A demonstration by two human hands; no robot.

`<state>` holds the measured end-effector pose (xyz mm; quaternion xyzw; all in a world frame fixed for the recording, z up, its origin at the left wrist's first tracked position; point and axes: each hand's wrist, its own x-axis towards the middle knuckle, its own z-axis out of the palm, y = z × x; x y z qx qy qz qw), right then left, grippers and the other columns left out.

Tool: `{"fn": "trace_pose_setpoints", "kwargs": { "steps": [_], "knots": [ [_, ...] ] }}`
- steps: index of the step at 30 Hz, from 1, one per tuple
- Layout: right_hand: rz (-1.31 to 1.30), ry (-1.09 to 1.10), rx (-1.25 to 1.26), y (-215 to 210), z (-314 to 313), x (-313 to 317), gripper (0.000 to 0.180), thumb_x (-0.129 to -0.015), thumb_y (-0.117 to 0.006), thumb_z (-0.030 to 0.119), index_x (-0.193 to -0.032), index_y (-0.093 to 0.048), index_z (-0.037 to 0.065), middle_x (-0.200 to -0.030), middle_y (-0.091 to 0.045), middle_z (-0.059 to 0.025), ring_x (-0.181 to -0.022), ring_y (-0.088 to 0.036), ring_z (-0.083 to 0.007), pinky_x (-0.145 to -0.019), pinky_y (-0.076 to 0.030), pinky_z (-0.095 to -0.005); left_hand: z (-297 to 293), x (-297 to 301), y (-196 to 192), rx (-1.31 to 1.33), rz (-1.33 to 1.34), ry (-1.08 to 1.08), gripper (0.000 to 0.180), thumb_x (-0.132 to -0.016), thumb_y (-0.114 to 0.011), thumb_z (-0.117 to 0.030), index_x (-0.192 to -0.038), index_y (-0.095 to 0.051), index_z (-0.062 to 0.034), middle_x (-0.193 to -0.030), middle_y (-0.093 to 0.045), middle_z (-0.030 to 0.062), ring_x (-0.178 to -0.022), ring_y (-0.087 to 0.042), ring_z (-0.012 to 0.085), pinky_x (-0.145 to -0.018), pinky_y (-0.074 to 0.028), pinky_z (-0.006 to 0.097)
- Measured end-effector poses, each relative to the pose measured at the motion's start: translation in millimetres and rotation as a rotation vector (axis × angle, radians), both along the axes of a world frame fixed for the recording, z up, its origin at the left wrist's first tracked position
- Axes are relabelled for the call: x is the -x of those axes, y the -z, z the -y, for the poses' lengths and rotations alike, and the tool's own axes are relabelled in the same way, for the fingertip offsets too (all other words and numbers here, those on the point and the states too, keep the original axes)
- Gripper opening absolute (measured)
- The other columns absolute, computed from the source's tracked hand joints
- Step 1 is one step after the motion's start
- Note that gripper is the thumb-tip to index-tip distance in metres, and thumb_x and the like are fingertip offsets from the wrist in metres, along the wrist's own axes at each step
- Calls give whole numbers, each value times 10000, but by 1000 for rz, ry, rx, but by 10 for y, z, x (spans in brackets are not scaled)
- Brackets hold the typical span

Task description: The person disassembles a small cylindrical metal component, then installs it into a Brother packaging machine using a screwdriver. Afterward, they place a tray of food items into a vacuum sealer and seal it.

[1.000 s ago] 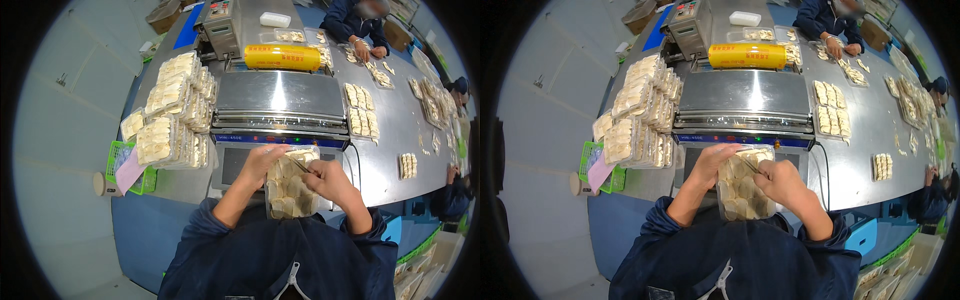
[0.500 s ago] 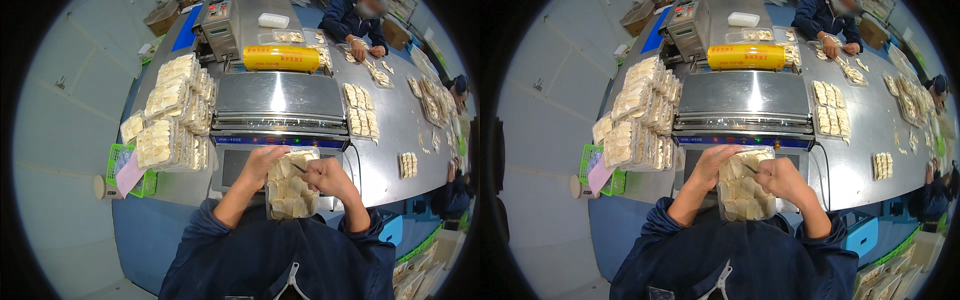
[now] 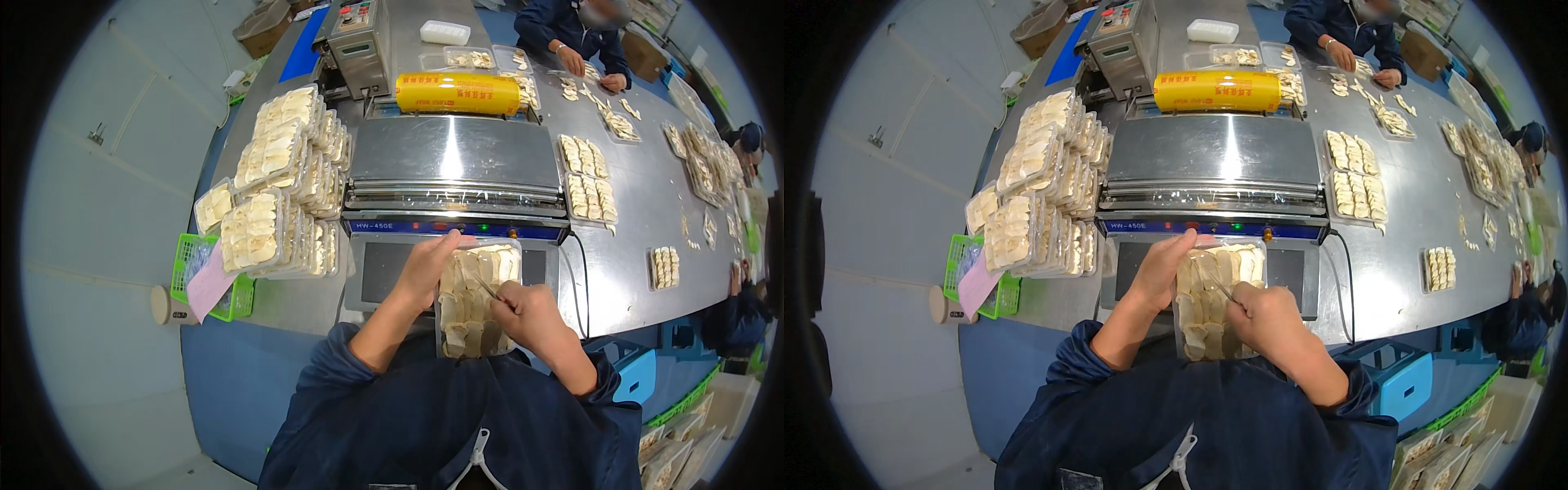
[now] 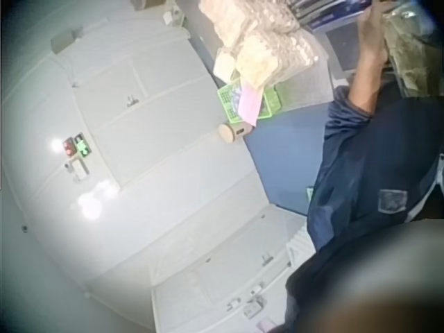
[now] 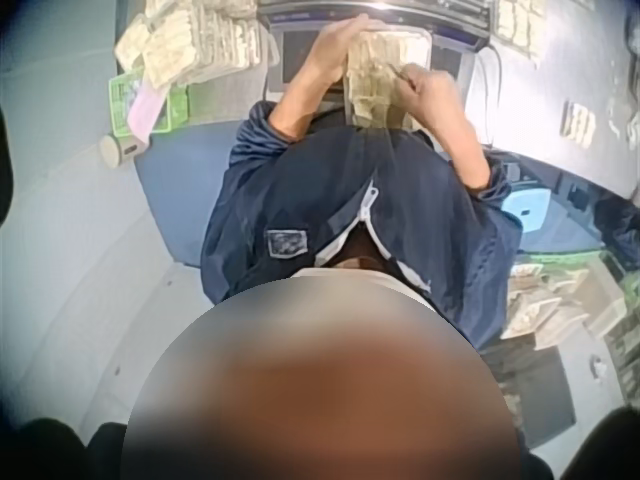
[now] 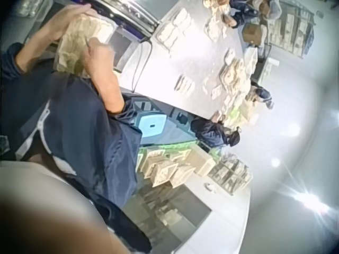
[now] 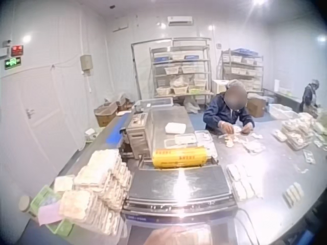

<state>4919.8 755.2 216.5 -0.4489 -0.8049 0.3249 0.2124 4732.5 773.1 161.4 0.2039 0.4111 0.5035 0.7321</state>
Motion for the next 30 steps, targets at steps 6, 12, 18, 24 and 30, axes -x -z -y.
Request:
{"fn": "trace_pose_setpoints", "kwargs": {
  "steps": [6,12,18,24,30],
  "knots": [
    [35,-2,-89,108,-40,125,128,-747,-587,89,-665,-566,-7,-557,-525,-209,-518,-553,-377,-469,-444,-395,13,-7,39,-31,-13,36,472,-972,-366,-337,-1101,-553,76,-1060,-601,150,-950,-599,200,-833,-476,313],
    [-19,34,98,31,-89,141,144,-738,-600,92,-661,-581,-29,-521,-539,-161,-441,-552,-246,-454,-428,-318,42,5,27,6,71,29,530,-982,-285,-366,-1093,-559,74,-1066,-603,157,-958,-600,215,-851,-476,332],
    [-39,-18,337,-107,-203,158,187,-751,-598,104,-642,-572,-47,-497,-546,-99,-450,-538,-122,-441,-408,-281,39,-14,27,-7,55,34,544,-981,-281,-379,-1093,-560,74,-1056,-607,160,-951,-600,216,-851,-477,333],
    [-138,88,492,-62,-116,116,200,-773,-585,120,-639,-570,-28,-480,-547,-72,-440,-532,-125,-431,-398,-268,35,-31,4,22,84,33,527,-976,-308,-376,-1078,-569,71,-1036,-613,155,-933,-603,213,-835,-480,328],
    [-62,64,404,-59,-17,-71,197,-770,-634,109,-656,-536,-18,-551,-530,-20,-501,-480,-60,-480,-397,-223,9,91,191,-316,-247,69,363,-928,-472,-265,-1041,-582,62,-997,-623,138,-880,-613,190,-773,-489,297]
  ]
}}
